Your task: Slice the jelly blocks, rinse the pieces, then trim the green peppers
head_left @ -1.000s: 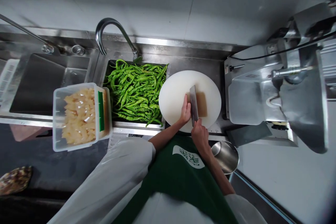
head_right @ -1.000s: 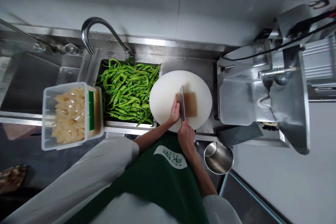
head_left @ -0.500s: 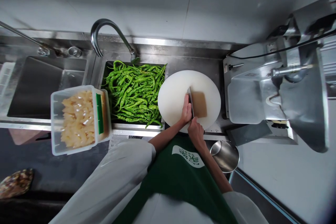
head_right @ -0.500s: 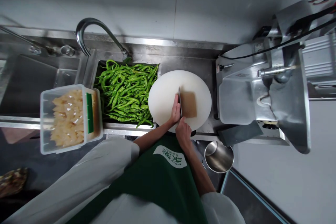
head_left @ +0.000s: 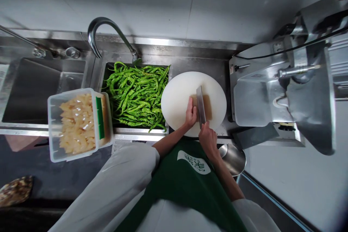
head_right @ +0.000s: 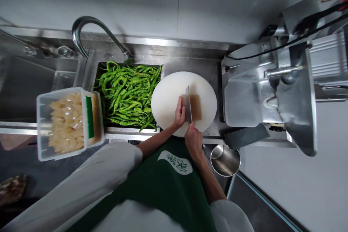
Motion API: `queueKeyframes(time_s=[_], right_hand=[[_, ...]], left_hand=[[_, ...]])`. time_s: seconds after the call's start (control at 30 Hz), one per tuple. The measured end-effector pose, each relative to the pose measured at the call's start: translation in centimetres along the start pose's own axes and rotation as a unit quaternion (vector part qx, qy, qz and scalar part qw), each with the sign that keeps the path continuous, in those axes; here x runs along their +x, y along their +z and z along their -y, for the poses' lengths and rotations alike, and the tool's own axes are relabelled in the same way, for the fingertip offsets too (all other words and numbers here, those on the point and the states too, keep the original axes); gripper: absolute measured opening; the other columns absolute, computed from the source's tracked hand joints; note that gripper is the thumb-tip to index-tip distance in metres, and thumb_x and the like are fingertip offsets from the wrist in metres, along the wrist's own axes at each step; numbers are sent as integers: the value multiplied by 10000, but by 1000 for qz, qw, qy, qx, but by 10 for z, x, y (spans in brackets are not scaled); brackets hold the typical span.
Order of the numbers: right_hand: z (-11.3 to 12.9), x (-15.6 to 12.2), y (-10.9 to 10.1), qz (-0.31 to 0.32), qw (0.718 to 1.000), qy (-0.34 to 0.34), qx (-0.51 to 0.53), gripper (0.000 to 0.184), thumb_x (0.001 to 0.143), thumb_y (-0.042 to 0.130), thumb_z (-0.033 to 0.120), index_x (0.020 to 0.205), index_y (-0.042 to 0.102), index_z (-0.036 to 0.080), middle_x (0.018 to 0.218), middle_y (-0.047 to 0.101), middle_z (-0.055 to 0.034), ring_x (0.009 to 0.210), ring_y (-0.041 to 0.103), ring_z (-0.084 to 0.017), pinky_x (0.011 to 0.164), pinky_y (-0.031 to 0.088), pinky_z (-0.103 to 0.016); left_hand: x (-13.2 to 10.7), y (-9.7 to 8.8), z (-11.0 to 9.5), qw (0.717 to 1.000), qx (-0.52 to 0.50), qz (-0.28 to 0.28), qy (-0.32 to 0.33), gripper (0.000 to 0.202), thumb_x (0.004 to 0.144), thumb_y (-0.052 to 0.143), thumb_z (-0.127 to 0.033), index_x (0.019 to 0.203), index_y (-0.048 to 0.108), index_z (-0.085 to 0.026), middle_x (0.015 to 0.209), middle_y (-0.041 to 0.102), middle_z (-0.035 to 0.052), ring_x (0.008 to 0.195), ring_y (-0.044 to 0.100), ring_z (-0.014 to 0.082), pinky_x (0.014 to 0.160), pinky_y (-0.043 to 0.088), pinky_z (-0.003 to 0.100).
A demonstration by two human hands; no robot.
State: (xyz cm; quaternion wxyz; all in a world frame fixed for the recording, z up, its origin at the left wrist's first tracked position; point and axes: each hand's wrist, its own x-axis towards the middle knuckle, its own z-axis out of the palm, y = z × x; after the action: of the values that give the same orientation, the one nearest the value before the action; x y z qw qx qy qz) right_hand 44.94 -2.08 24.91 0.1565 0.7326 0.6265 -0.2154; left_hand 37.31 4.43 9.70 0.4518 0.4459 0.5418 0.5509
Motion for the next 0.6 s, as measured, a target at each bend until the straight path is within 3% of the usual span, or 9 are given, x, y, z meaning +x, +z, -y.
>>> queueKeyframes(time_s=[0.3, 0.6], right_hand=[[-1, 2, 4, 10, 1000, 2, -2, 309, 1126, 260, 248, 1227, 521, 116, 953, 754, -160, 906, 752, -246, 759, 462, -305], [2, 22, 11, 54, 998, -9, 4, 324, 1115, 252, 212, 1242, 533, 113, 1030, 753, -176, 992, 749, -277, 812, 466, -329]], left_hand=[[0, -1, 6, 999, 35, 2, 24, 702, 1089, 333, -579, 1691, 250, -227, 1764, 222, 68, 1636, 198, 237, 1373, 150, 428], [2, -3, 5, 998, 41, 14, 42, 720, 1074, 341, -610, 1685, 267, -235, 1768, 206, 72, 1643, 165, 261, 1373, 122, 476]])
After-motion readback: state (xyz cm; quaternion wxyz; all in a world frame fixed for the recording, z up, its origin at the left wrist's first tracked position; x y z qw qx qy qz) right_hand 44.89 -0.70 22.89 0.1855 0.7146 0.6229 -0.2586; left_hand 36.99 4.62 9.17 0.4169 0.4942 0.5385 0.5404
